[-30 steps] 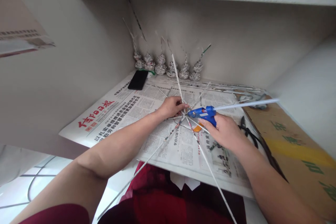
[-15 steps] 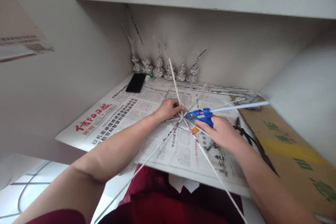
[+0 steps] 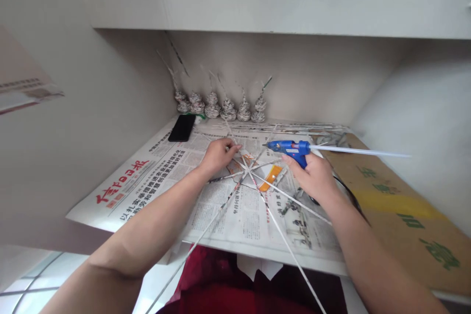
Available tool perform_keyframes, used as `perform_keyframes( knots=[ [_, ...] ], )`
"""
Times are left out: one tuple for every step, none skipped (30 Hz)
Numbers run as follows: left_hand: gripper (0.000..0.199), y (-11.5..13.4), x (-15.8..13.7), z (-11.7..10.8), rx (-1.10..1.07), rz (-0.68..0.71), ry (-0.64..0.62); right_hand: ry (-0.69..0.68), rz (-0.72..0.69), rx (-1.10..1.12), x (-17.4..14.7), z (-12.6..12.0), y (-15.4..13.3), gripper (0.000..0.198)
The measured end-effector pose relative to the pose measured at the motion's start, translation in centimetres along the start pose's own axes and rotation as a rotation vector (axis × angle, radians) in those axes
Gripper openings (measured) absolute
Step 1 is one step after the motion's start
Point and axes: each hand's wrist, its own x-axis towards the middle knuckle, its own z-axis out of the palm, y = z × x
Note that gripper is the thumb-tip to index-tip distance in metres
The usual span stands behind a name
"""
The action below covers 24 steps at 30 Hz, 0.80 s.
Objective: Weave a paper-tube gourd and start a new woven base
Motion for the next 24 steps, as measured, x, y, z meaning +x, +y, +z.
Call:
perform_keyframes(
  knots=[
    [0.035,-0.1,0.0,0.0,0.002,0.018,0.001,0.017,-0.003,0.005,0.0,0.1,0.1,0.044],
    [0.034,-0.1,-0.1,0.1,0.010,0.036,-0.001,0.030,-0.005,0.013,0.0,0.2,0.3,0.044],
    [0.033,-0.2,-0.1,0.2,0.021,0.053,-0.001,0.038,-0.002,0.022,0.1,0.3,0.4,0.044],
    [0.031,-0.3,-0.1,0.2,0.034,0.069,0.003,0.039,0.006,0.034,0.1,0.4,0.5,0.044],
    [0.031,-0.3,-0.1,0.3,0.045,0.082,0.004,0.037,0.018,0.055,0.2,0.4,0.6,0.043],
    [0.030,-0.4,0.0,0.3,0.051,0.089,0.008,0.039,0.034,0.086,0.2,0.5,0.8,0.043],
    [0.029,-0.5,0.0,0.2,0.054,0.090,0.013,0.048,0.053,0.123,0.3,0.5,0.9,0.042],
    [0.028,-0.6,0.1,0.2,0.057,0.089,0.017,0.062,0.077,0.163,0.4,0.6,1.1,0.042],
    [0.027,-0.7,0.1,0.1,0.063,0.087,0.018,0.080,0.107,0.212,0.5,0.7,1.3,0.041],
    [0.027,-0.7,0.2,0.0,0.070,0.084,0.019,0.099,0.152,0.287,0.6,0.8,1.5,0.040],
    [0.028,-0.8,0.2,0.0,0.081,0.084,0.018,0.114,0.206,0.380,0.8,0.9,1.8,0.039],
    [0.028,-0.9,0.3,-0.1,0.093,0.086,0.015,0.124,0.261,0.478,1.0,1.1,2.1,0.039],
    [0.029,-1.0,0.3,-0.1,0.110,0.086,0.010,0.130,0.309,0.577,1.2,1.2,2.4,0.038],
    [0.029,-1.1,0.3,-0.1,0.130,0.087,0.003,0.135,0.344,0.654,1.4,1.2,2.7,0.039],
    [0.030,-1.1,0.3,0.0,0.150,0.087,-0.004,0.139,0.367,0.711,1.6,1.2,2.9,0.040],
    [0.030,-1.2,0.4,0.0,0.167,0.086,-0.010,0.144,0.380,0.744,1.7,1.0,3.0,0.041],
    [0.030,-1.3,0.4,0.0,0.179,0.084,-0.013,0.150,0.386,0.766,1.8,0.7,3.1,0.042],
    [0.030,-1.4,0.4,0.0,0.186,0.081,-0.014,0.153,0.394,0.796,1.9,0.4,3.0,0.043],
    [0.030,-1.5,0.5,0.0,0.187,0.077,-0.011,0.151,0.399,0.827,1.8,-0.1,2.9,0.044],
    [0.030,-1.6,0.5,0.0,0.187,0.073,-0.009,0.144,0.402,0.854,1.7,-0.7,2.8,0.045],
    [0.030,-1.7,0.5,0.0,0.188,0.069,-0.008,0.135,0.402,0.875,1.5,-1.4,2.7,0.045],
    [0.030,-1.8,0.6,0.0,0.189,0.065,-0.009,0.125,0.401,0.890,1.2,-2.1,2.6,0.046],
    [0.030,-1.9,0.6,0.0,0.191,0.062,-0.011,0.116,0.400,0.902,0.9,-2.8,2.6,0.046],
    [0.030,-1.9,0.6,0.0,0.191,0.060,-0.015,0.113,0.398,0.903,0.6,-3.6,2.8,0.045]
  ],
)
